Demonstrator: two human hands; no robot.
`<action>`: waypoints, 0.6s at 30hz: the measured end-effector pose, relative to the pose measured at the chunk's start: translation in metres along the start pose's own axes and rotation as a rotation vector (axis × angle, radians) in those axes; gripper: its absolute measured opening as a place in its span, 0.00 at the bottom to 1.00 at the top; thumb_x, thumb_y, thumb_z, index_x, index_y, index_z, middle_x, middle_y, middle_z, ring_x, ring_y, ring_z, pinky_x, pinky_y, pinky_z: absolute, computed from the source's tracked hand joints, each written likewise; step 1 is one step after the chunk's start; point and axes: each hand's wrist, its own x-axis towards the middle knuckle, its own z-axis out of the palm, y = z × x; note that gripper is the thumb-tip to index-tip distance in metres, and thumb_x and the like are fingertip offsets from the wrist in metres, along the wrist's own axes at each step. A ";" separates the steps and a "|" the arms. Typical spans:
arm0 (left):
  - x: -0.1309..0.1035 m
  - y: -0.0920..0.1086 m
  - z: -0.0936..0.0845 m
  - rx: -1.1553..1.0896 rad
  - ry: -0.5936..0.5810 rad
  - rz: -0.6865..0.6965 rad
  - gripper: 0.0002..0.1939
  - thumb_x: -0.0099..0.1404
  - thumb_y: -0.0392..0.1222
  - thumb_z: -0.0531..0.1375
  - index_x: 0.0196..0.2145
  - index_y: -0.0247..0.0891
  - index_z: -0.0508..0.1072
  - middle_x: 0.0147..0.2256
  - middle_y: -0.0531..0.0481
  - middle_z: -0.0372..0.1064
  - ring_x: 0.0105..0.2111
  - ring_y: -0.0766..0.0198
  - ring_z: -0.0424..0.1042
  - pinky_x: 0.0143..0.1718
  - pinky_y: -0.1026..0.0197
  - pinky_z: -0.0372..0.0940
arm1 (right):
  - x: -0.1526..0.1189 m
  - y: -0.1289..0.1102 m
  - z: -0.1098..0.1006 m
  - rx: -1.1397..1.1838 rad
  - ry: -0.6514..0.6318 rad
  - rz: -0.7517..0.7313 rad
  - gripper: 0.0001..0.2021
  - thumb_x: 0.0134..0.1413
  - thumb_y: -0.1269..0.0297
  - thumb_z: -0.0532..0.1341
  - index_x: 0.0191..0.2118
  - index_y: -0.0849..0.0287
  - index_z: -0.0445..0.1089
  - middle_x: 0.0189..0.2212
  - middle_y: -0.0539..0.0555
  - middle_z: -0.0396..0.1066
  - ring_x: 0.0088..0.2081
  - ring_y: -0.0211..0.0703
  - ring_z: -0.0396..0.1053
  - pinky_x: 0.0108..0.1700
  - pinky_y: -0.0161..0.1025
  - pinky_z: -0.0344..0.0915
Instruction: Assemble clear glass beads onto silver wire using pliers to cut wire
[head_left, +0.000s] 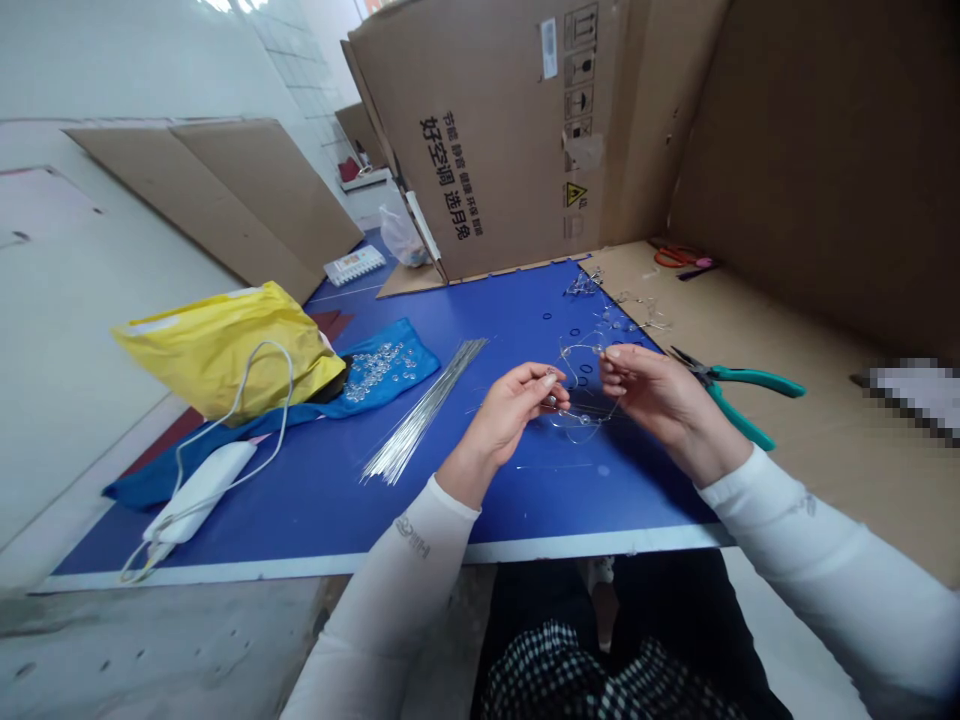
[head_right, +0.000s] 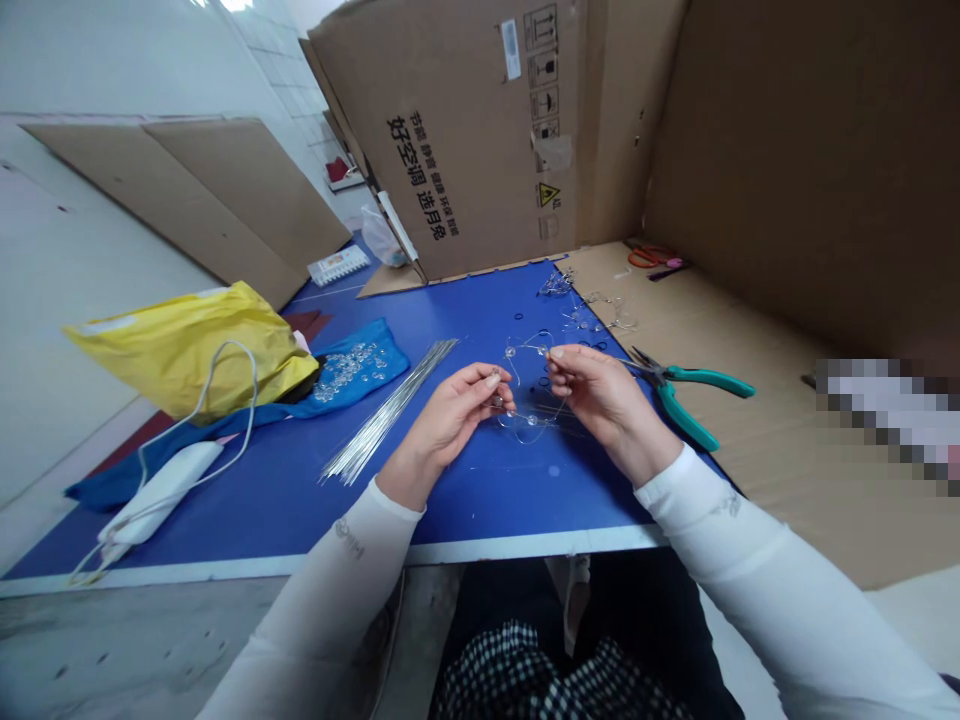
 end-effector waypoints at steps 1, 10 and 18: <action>0.001 0.000 -0.001 -0.001 0.004 0.008 0.10 0.63 0.43 0.65 0.38 0.33 0.74 0.29 0.51 0.73 0.30 0.68 0.74 0.38 0.62 0.68 | 0.000 0.001 -0.001 0.020 0.002 0.013 0.10 0.44 0.62 0.71 0.25 0.56 0.68 0.24 0.47 0.60 0.25 0.35 0.55 0.26 0.37 0.53; 0.002 0.002 -0.006 0.060 0.030 0.082 0.11 0.63 0.44 0.65 0.38 0.33 0.78 0.23 0.55 0.67 0.24 0.72 0.65 0.30 0.67 0.63 | -0.005 0.002 0.002 -0.077 -0.034 0.087 0.15 0.52 0.49 0.67 0.38 0.55 0.76 0.32 0.53 0.75 0.33 0.42 0.70 0.34 0.39 0.63; 0.004 0.001 -0.007 0.072 0.099 0.103 0.13 0.64 0.48 0.64 0.35 0.34 0.76 0.22 0.56 0.65 0.22 0.73 0.66 0.25 0.69 0.57 | -0.002 0.004 -0.004 -0.155 0.003 0.007 0.16 0.42 0.56 0.74 0.38 0.56 0.78 0.29 0.51 0.74 0.30 0.38 0.67 0.35 0.38 0.63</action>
